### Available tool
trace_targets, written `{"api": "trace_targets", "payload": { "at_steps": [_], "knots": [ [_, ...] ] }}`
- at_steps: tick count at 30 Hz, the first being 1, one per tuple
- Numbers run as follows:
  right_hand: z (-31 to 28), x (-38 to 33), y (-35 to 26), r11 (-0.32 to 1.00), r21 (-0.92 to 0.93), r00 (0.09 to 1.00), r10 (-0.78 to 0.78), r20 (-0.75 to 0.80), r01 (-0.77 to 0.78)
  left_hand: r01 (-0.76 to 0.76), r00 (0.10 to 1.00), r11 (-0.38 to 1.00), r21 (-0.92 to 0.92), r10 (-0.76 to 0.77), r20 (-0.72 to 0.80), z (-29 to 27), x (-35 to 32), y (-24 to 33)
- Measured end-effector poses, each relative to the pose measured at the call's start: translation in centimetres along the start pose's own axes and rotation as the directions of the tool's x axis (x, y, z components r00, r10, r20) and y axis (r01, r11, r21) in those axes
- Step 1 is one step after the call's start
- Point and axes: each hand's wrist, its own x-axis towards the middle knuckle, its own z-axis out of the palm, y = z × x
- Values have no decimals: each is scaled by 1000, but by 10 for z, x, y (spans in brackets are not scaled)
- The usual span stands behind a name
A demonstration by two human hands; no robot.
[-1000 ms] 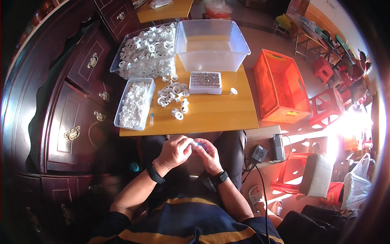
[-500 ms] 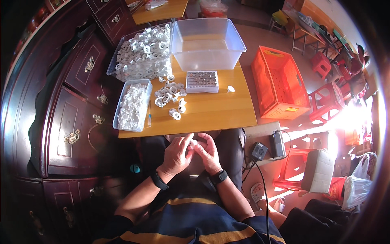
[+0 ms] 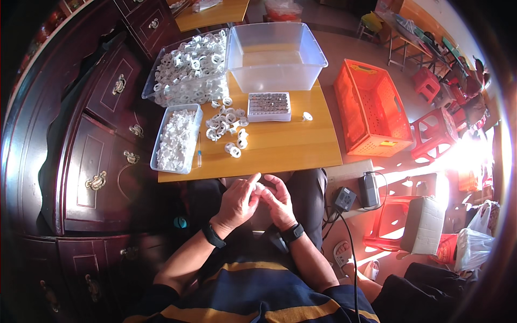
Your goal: Manually assemble small white circular plastic housings with internal components.
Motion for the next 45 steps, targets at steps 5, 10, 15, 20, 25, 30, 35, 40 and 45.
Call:
{"api": "trace_targets", "payload": {
  "at_steps": [5,10,15,20,25,30,35,40,45],
  "knots": [
    [1,0,-1,999,37,1000,8,28,-9,44,998,999,-15,-44,40,-9,8,7],
    [8,-3,-8,997,11,997,79,20,-79,116,989,992,-50,-111,94,-17,12,-3],
    [1,-3,-1,996,-19,996,88,23,-87,46,982,995,89,-62,180,-17,14,-4],
    [1,-1,-1,993,-18,993,118,-15,-118,2,977,994,105,-24,211,-13,10,-12],
    [1,-1,-2,994,-39,994,105,-12,-106,-3,992,997,82,-8,126,-10,7,-13],
    [6,-1,-3,997,-19,997,79,18,-78,54,992,998,22,-56,115,-17,6,-10],
    [3,0,-2,997,-46,997,69,27,-67,169,980,984,-55,-162,119,-29,9,0],
    [3,1,0,997,-53,998,57,42,-54,117,985,993,14,-118,129,-25,4,-8],
    [3,1,-4,997,-30,997,73,31,-72,110,986,994,30,-113,126,-23,7,-6]
  ]
}}
